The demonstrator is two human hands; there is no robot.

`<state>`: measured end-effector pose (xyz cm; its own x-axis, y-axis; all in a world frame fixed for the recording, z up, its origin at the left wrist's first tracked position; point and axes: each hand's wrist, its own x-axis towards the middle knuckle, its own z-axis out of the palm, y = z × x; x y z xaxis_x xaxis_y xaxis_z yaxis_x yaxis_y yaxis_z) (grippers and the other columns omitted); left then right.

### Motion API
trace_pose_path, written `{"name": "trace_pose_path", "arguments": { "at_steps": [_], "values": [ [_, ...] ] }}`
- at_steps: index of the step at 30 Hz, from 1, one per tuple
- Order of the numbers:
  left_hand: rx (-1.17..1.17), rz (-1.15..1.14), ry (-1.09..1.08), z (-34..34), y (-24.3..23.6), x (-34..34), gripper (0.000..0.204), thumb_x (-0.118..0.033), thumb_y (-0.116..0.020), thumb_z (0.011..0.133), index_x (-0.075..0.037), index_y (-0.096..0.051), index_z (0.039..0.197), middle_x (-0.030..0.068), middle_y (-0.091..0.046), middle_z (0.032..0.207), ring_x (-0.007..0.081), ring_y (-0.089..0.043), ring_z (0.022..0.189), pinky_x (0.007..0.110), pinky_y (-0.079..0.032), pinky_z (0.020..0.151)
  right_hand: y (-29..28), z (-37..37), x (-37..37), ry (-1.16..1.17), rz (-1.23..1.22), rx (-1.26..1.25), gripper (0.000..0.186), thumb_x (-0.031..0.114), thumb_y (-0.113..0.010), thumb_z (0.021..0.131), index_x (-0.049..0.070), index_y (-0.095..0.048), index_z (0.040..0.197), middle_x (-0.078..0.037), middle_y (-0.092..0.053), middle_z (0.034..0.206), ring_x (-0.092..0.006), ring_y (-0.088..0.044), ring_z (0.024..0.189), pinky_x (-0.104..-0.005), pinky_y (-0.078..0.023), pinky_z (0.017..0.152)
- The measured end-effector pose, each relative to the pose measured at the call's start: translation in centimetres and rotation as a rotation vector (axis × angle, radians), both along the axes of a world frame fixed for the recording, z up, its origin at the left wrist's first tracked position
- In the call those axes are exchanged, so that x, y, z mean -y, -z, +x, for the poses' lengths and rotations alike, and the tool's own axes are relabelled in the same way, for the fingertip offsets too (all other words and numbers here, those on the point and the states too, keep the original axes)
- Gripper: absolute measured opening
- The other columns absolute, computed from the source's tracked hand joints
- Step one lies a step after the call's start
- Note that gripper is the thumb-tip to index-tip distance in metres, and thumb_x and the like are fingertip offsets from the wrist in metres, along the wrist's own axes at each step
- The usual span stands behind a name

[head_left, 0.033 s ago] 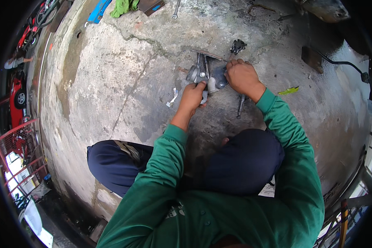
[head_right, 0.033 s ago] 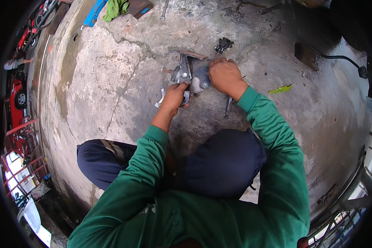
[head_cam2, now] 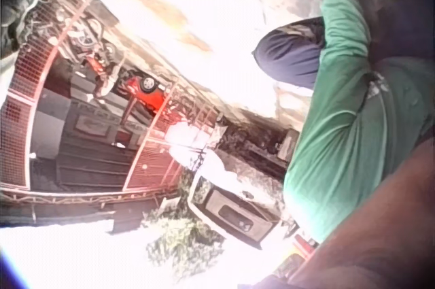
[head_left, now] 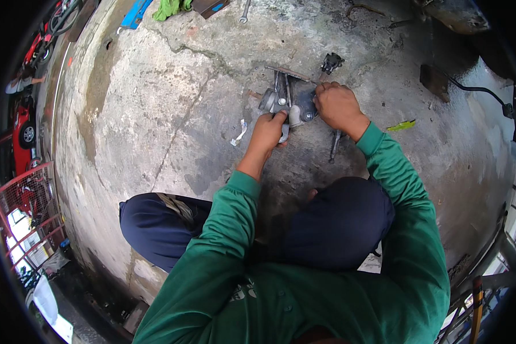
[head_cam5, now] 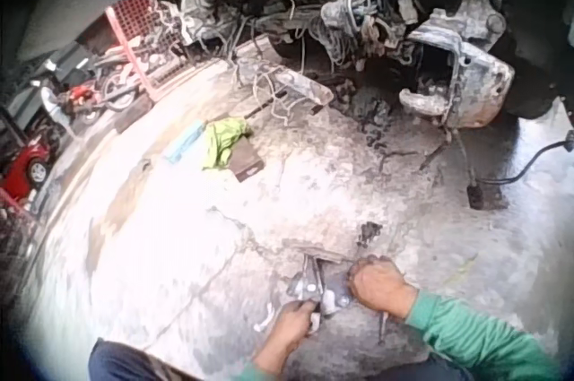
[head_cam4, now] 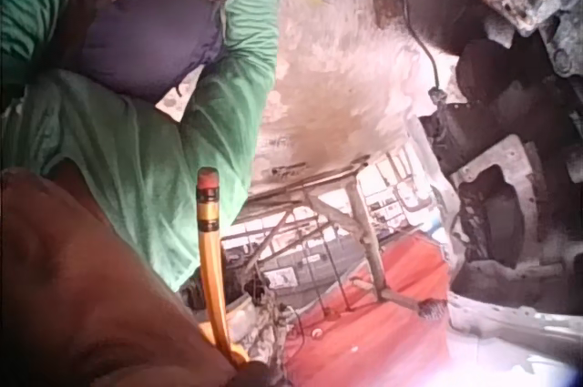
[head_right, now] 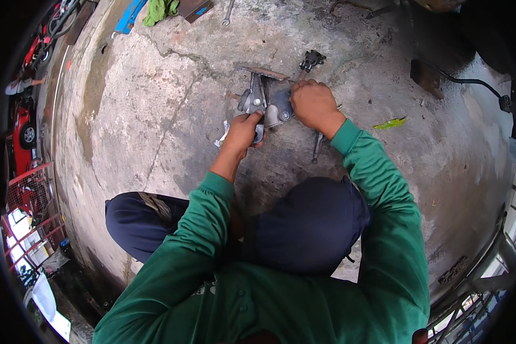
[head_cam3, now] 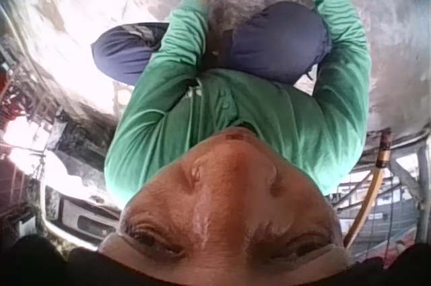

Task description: The person sits on the floor and uses pliers and a wrench to disassemble and reassemble a metal car part. They remove a bolt, separate components, and then reattach them before attempting to fit the part into the vehicle's undercarriage.

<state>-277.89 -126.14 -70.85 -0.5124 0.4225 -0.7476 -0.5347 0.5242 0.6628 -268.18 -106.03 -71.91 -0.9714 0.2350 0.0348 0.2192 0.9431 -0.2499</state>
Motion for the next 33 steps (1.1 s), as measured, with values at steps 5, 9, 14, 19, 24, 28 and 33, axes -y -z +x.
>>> {"name": "trace_pose_path", "arguments": {
  "at_steps": [5,9,14,19,24,28,33],
  "values": [
    [-0.264,-0.136,0.072,0.0,2.6,1.6,0.042,-0.039,-0.066,0.095,0.003,-0.065,0.095,0.0095,-0.064,0.069,0.0211,-0.065,0.063,0.037,-0.052,0.051,-2.6,-0.9,0.4,0.032,-0.099,0.334,0.041,0.036,-0.055,0.101,0.002,-0.074,0.09,-0.02,-0.073,0.085,-0.037,-0.072,0.082,-0.0482,-0.056,0.075],
    [-0.729,-0.312,0.08,1.1,-0.2,-0.2,0.046,-0.04,-0.075,0.085,0.005,-0.066,0.088,0.0214,-0.068,0.071,0.039,-0.069,0.069,0.046,-0.053,0.068,0.0,-0.2,-0.5,-0.025,-0.008,-0.039,0.04,0.037,-0.056,0.101,0.002,-0.072,0.09,-0.02,-0.072,0.085,-0.0378,-0.072,0.08,-0.0494,-0.057,0.074],
    [-0.726,-0.226,0.001,1.3,1.5,0.0,0.045,-0.039,-0.075,0.085,0.004,-0.065,0.082,0.0211,-0.067,0.07,0.0365,-0.07,0.072,0.047,-0.052,0.07,-1.0,-0.8,-0.3,0.095,-0.116,0.307,0.032,0.034,-0.06,0.099,0.004,-0.068,0.095,-0.02,-0.071,0.088,-0.0382,-0.07,0.08,-0.0494,-0.055,0.074],
    [-0.304,0.016,-0.132,1.3,1.8,0.1,0.033,-0.026,-0.062,0.098,0.006,-0.066,0.092,0.0083,-0.062,0.066,0.0199,-0.06,0.053,0.036,-0.047,0.047,-6.3,-3.1,4.4,-0.155,-0.071,-0.108,0.02,0.024,-0.063,0.09,0.006,-0.071,0.088,-0.014,-0.069,0.092,-0.0327,-0.07,0.087,-0.042,-0.057,0.074],
    [-0.225,0.106,-0.189,1.4,1.7,-0.2,0.033,-0.022,-0.051,0.102,0.006,-0.066,0.091,0.0087,-0.062,0.067,0.0166,-0.055,0.046,0.032,-0.044,0.039,-4.8,-5.4,5.5,-0.379,0.107,-0.109,0.013,0.015,-0.066,0.079,0.006,-0.073,0.085,-0.01,-0.067,0.094,-0.0255,-0.07,0.092,-0.0377,-0.059,0.074],
    [-0.264,0.154,-0.226,1.9,2.4,-0.2,0.033,-0.021,-0.051,0.102,0.006,-0.065,0.09,0.0083,-0.061,0.066,0.0171,-0.055,0.045,0.032,-0.045,0.039,-4.8,-6.1,5.7,-0.365,0.125,0.068,0.016,0.015,-0.066,0.079,0.005,-0.075,0.088,-0.011,-0.068,0.094,-0.0261,-0.07,0.093,-0.0371,-0.059,0.073],
    [-0.328,0.146,-0.186,1.8,2.8,-0.2,0.036,-0.021,-0.051,0.102,0.008,-0.065,0.088,0.0107,-0.061,0.063,0.0199,-0.059,0.046,0.034,-0.046,0.04,-4.9,-6.4,5.8,-0.412,0.165,-0.079,0.015,0.013,-0.065,0.082,0.005,-0.072,0.093,-0.011,-0.068,0.095,-0.0265,-0.07,0.094,-0.0369,-0.059,0.073]
  ]
}}
